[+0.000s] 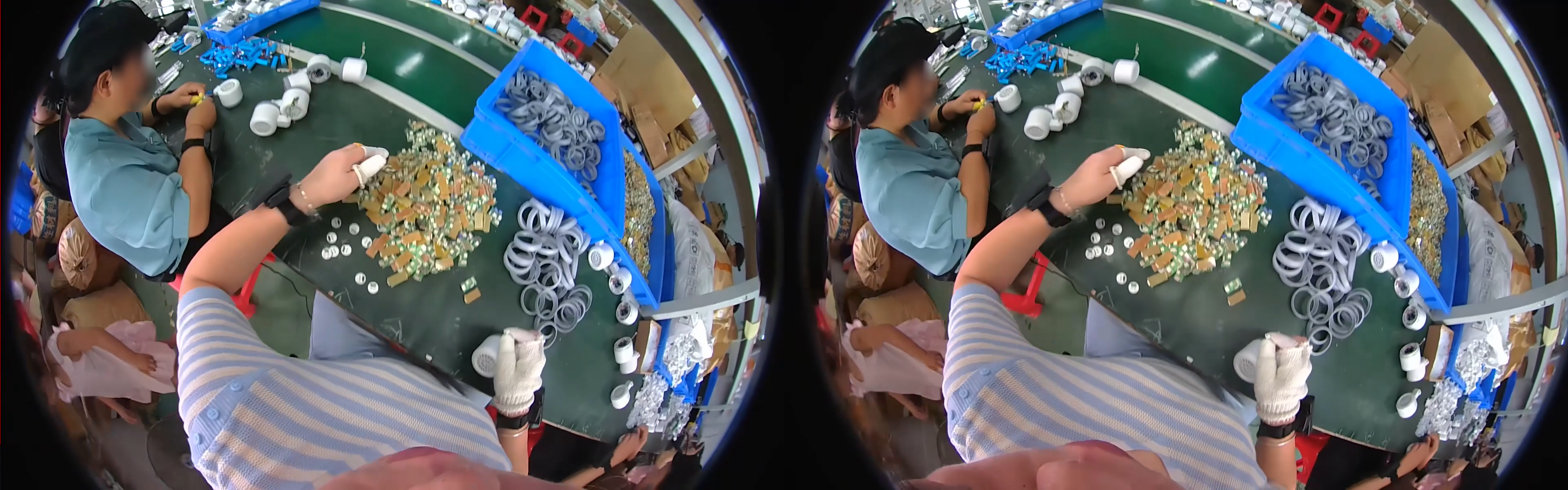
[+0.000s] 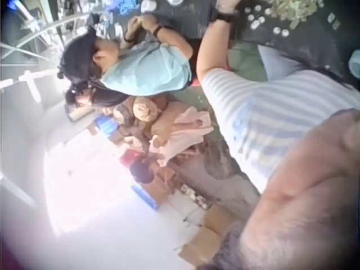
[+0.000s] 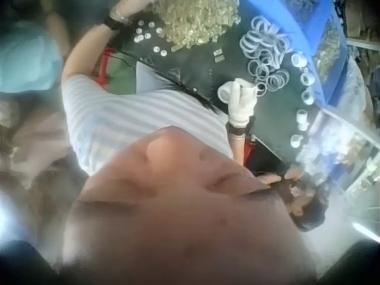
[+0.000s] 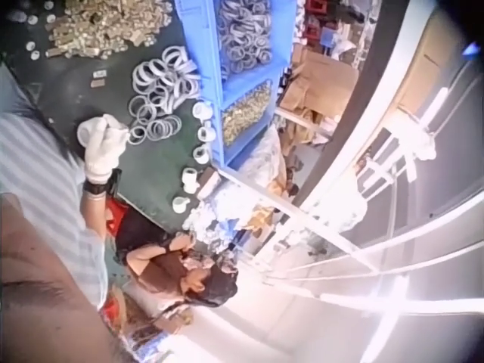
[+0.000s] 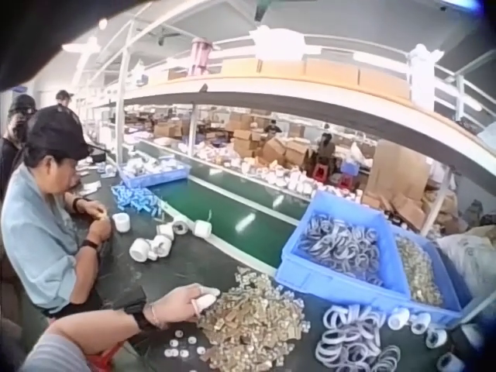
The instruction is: The person assembles a camera by fitting a ring onto a camera housing, inserting a circuit board, and then placing the completed unit on the table.
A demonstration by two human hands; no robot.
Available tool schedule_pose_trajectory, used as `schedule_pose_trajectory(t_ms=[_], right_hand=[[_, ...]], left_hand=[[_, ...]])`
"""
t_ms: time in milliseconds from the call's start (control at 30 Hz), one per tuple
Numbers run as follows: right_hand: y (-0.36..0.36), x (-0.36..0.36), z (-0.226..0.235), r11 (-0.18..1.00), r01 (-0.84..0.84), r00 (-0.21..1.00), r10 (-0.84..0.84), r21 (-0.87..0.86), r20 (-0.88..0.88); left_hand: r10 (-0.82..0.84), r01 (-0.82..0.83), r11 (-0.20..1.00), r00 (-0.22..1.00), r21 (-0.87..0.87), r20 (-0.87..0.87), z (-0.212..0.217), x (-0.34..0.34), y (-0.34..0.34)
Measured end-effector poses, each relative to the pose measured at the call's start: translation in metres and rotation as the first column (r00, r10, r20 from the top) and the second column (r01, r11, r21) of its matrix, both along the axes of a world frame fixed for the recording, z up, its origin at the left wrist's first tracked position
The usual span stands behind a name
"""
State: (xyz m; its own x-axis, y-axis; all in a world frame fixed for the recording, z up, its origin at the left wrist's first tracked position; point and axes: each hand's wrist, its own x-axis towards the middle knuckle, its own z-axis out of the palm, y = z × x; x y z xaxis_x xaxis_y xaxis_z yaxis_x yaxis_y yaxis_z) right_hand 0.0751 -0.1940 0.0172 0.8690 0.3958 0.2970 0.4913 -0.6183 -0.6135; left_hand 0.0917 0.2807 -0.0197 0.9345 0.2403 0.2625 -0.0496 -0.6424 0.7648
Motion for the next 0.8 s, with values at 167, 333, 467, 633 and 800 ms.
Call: schedule_pose_trajectory(t_ms=[167, 333, 467, 633, 800], right_hand=[[0.001, 0.002, -0.001, 0.997, -0.069, 0.998, 0.068, 0.044, 0.009], [-0.013, 0.001, 0.002, 0.981, -0.070, 0.993, 0.087, 0.181, -0.084], [-0.043, -0.007, -0.002, 0.870, 0.110, 0.962, 0.028, 0.480, -0.270], [-0.060, 0.001, 0.002, 0.962, 0.006, 0.994, 0.024, 0.274, -0.107], [-0.053, -0.011, 0.004, 0.989, -0.084, 0.984, 0.101, 0.119, -0.145]], left_hand=[[0.135, -0.092, 0.960, 0.980, 0.264, -0.147, 0.003, -0.039, -0.031], [-0.027, 0.015, 0.997, 0.985, -0.070, -0.173, 0.003, -0.073, -0.074], [0.124, -0.108, 0.965, 0.991, 0.238, -0.051, 0.020, -0.097, -0.072], [0.128, -0.077, 0.972, 0.967, 0.223, -0.221, 0.014, -0.106, -0.101], [0.137, -0.071, 0.928, 0.978, 0.365, -0.156, -0.017, -0.090, -0.106]])
